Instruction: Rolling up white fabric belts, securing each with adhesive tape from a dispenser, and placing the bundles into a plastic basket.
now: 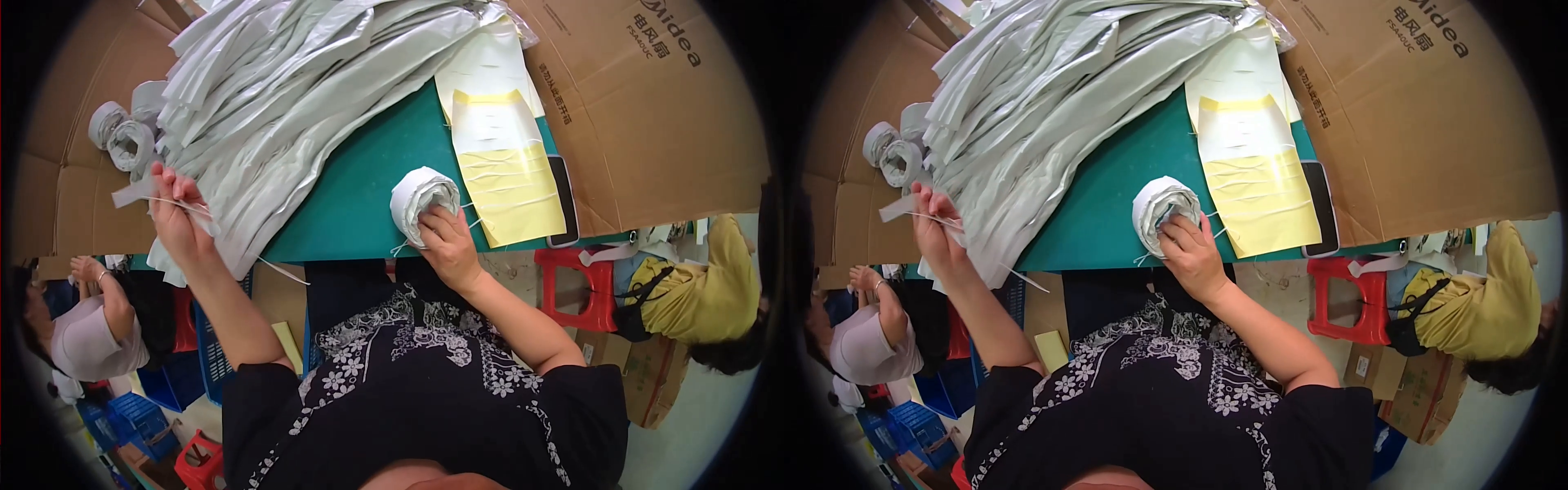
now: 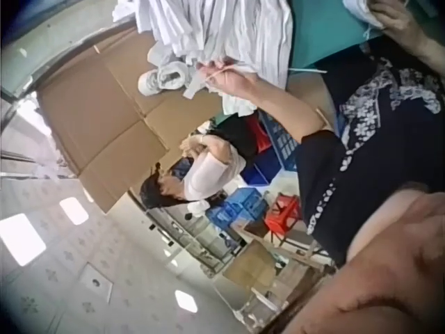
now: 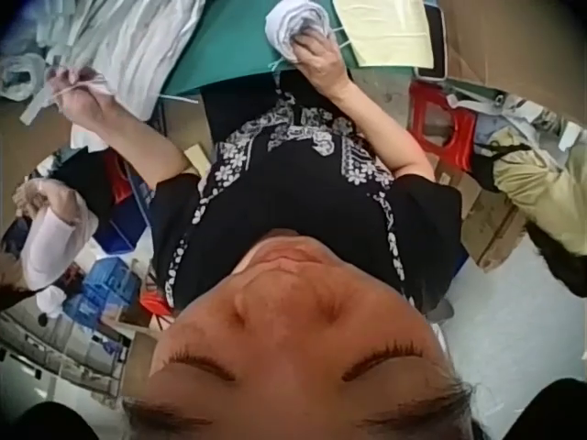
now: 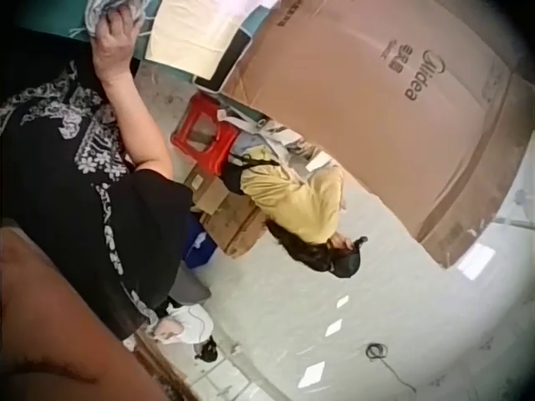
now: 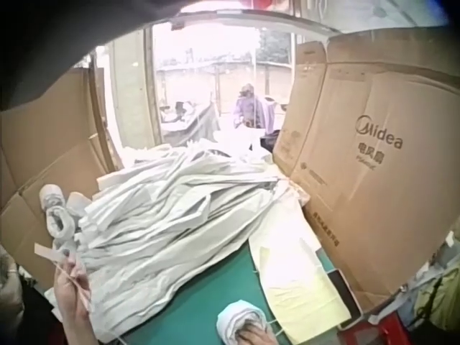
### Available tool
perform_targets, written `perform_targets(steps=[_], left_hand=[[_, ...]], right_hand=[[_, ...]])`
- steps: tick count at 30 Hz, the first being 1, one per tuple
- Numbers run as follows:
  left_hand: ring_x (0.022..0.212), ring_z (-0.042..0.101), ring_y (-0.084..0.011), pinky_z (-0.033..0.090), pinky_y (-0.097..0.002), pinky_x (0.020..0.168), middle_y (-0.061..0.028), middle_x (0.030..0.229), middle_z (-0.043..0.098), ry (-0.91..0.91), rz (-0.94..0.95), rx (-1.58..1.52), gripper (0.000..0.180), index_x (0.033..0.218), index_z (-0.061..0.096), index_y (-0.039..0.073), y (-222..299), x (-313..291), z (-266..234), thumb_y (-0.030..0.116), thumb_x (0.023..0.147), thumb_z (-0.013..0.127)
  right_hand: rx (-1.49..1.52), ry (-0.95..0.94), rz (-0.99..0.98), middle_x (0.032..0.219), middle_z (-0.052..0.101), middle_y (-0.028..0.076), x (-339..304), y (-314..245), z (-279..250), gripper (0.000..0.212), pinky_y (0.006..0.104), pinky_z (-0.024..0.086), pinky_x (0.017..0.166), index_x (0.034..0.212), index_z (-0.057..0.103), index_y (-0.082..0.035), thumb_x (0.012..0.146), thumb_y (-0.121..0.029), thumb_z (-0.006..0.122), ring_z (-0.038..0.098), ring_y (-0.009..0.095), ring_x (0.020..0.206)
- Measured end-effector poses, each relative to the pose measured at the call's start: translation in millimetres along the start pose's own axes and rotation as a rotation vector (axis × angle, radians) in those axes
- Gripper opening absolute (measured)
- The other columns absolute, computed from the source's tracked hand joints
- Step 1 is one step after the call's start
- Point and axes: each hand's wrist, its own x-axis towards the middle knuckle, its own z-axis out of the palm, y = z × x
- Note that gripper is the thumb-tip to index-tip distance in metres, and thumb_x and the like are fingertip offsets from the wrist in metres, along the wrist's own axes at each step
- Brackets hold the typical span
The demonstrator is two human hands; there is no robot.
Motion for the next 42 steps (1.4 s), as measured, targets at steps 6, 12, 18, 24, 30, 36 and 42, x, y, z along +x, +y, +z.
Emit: perform_targets(steps=[6, 12, 18, 24, 30, 36, 42], left_hand=[[0.056, 0.047, -0.0073, 0.038, -0.0224, 0.051, 0.0017, 0.064, 0.049, -0.221, -0.663, 0.776, 0.032, 0.081, 0.054, 0.008, -70.4, -57.0, 86.8, 0.037, 0.093, 0.048], [0.051, 0.035, -0.0044, 0.029, -0.0210, 0.046, 0.0049, 0.055, 0.042, -0.664, -0.966, 0.870, 0.042, 0.061, 0.047, 0.006, -114.8, -83.4, 117.4, 0.033, 0.094, 0.047], [0.043, 0.036, -0.0057, 0.030, -0.0238, 0.042, 0.0041, 0.045, 0.042, -0.736, -0.951, 1.162, 0.053, 0.053, 0.056, 0.005, -125.3, -74.8, 121.1, 0.047, 0.085, 0.057], [0.048, 0.046, -0.0044, 0.035, -0.0198, 0.043, 0.0017, 0.055, 0.052, -0.587, -1.126, 1.040, 0.042, 0.060, 0.052, 0.006, -130.5, -71.2, 123.8, 0.035, 0.090, 0.056], [0.071, 0.057, -0.0070, 0.046, -0.0209, 0.066, -0.0024, 0.080, 0.062, -0.518, -0.937, 0.551, 0.015, 0.085, 0.059, 0.000, -137.2, -76.5, 90.8, 0.014, 0.090, 0.055], [0.079, 0.060, -0.0136, 0.046, -0.0246, 0.073, -0.0055, 0.089, 0.064, -0.320, -0.474, 0.830, 0.018, 0.092, 0.064, -0.001, -156.4, -103.2, 93.6, 0.004, 0.074, 0.066], [0.080, 0.053, -0.0062, 0.045, -0.0225, 0.069, -0.0017, 0.094, 0.059, -0.105, -0.351, 0.899, 0.016, 0.082, 0.058, 0.003, -164.0, -111.7, 90.3, 0.000, 0.071, 0.070]], right_hand=[[0.384, -0.110, 0.367, 0.110, 0.059, 0.010, 26.7, 10.1, -39.0, 0.027, 0.0540, 0.005, 0.105, 0.105, 0.061, -0.007, 0.089, -0.028, 0.054, 0.049, 0.028, 0.113], [0.570, -0.273, 0.377, 0.103, 0.061, 0.012, 52.5, 7.7, -70.4, 0.025, 0.0468, 0.025, 0.102, 0.101, 0.062, -0.006, 0.086, -0.025, 0.059, 0.054, 0.028, 0.103], [0.541, -0.346, 0.259, 0.092, 0.063, 0.009, 46.4, 8.8, -69.8, 0.026, 0.0430, 0.032, 0.098, 0.097, 0.063, -0.006, 0.080, -0.025, 0.066, 0.057, 0.025, 0.091], [0.606, -0.143, 0.353, 0.093, 0.064, 0.006, 40.7, -0.4, -48.9, 0.026, 0.0382, 0.036, 0.096, 0.103, 0.060, -0.004, 0.089, -0.025, 0.056, 0.059, 0.018, 0.086], [1.423, 0.039, 0.790, 0.102, 0.058, 0.002, 47.3, 7.5, -49.9, 0.037, 0.0228, 0.040, 0.083, 0.115, 0.051, 0.001, 0.095, -0.029, 0.045, 0.051, 0.006, 0.090], [0.873, -0.293, 0.387, 0.098, 0.051, 0.006, 51.6, -11.1, -66.4, 0.033, 0.0269, 0.038, 0.084, 0.115, 0.050, -0.002, 0.092, -0.026, 0.050, 0.049, 0.018, 0.090], [0.532, -0.282, 0.055, 0.093, 0.045, 0.010, 59.2, -19.3, -71.8, 0.024, 0.0327, 0.042, 0.076, 0.092, 0.056, 0.000, 0.076, -0.011, 0.069, 0.048, 0.025, 0.087]])
